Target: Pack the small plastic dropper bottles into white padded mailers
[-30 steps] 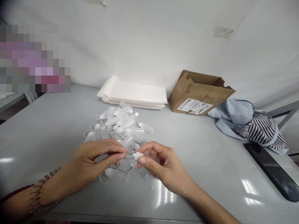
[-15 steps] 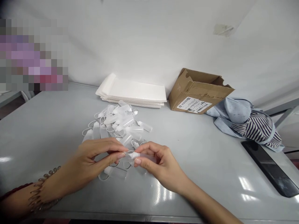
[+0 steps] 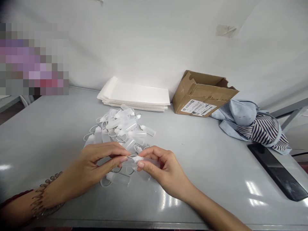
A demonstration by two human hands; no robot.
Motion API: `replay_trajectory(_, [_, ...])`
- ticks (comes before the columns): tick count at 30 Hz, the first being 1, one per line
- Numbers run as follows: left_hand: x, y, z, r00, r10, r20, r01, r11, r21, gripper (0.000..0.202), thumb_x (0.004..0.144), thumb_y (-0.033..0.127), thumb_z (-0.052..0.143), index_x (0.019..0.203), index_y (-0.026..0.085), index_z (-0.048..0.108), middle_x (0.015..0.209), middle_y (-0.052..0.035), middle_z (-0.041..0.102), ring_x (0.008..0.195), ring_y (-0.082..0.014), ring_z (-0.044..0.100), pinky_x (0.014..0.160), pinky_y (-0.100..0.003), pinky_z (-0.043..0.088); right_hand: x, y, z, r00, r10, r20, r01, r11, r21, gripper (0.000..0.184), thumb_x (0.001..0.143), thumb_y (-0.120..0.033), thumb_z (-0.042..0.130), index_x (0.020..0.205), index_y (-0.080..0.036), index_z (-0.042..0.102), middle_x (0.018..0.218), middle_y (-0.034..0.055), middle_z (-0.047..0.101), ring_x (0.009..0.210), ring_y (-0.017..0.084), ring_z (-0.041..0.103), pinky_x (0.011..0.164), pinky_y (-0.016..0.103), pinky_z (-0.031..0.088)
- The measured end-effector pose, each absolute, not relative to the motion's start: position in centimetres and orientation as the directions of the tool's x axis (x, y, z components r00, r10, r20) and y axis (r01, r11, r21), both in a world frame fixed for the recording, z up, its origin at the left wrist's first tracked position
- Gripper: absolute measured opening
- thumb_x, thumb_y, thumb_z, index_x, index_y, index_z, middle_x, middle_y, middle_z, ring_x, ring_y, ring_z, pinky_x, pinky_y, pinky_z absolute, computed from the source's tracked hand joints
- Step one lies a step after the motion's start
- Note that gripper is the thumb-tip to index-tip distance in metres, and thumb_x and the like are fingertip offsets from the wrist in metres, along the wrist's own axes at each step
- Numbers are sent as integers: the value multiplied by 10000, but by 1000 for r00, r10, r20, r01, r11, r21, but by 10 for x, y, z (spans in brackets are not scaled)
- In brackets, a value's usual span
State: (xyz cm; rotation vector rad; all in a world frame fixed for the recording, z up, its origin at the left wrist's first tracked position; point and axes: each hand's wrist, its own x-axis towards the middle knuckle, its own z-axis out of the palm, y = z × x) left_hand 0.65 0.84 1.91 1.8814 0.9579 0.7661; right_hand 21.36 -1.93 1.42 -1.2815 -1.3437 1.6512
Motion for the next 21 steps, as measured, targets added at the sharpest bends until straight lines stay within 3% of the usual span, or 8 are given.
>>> replay_trajectory(10, [7, 9, 18, 519, 840, 157, 344, -374, 862, 140, 849, 119, 570, 863, 186, 692, 761, 27, 672, 697, -94, 603, 638, -183, 454, 212, -20, 17, -321, 903, -287, 81, -275, -958, 218, 821, -365, 636, 920, -171, 626, 720, 11, 664, 631, 99, 574, 574, 219, 427])
replay_trajectory(15, [6, 7, 15, 551, 800, 238, 339, -475, 812, 144, 864, 99, 545, 889, 179, 662, 796, 12, 661, 718, -100, 603, 652, -195, 470, 212, -20, 20, -302, 904, -303, 126, -277, -953, 213, 813, -373, 639, 902, -179, 632, 722, 11, 663, 669, 114, 592, 605, 226, 442])
replay_trajectory(18, [4, 5, 8, 594, 731, 334, 355, -612, 707, 175, 884, 79, 506, 969, 179, 622, 881, -11, 651, 781, -111, 601, 704, -213, 485, 212, -20, 20, -283, 915, -287, 191, -239, -952, 208, 811, -373, 632, 885, -178, 634, 719, 13, 652, 662, 121, 578, 586, 228, 434])
replay_trajectory(21, [2, 5, 0, 653, 619, 436, 374, -764, 526, 210, 890, 46, 464, 1024, 157, 581, 932, -49, 635, 832, -142, 592, 738, -258, 493, 212, -21, 18, -267, 935, -235, 309, -148, -940, 222, 815, -391, 613, 862, -176, 640, 674, 1, 602, 590, 106, 507, 504, 213, 375])
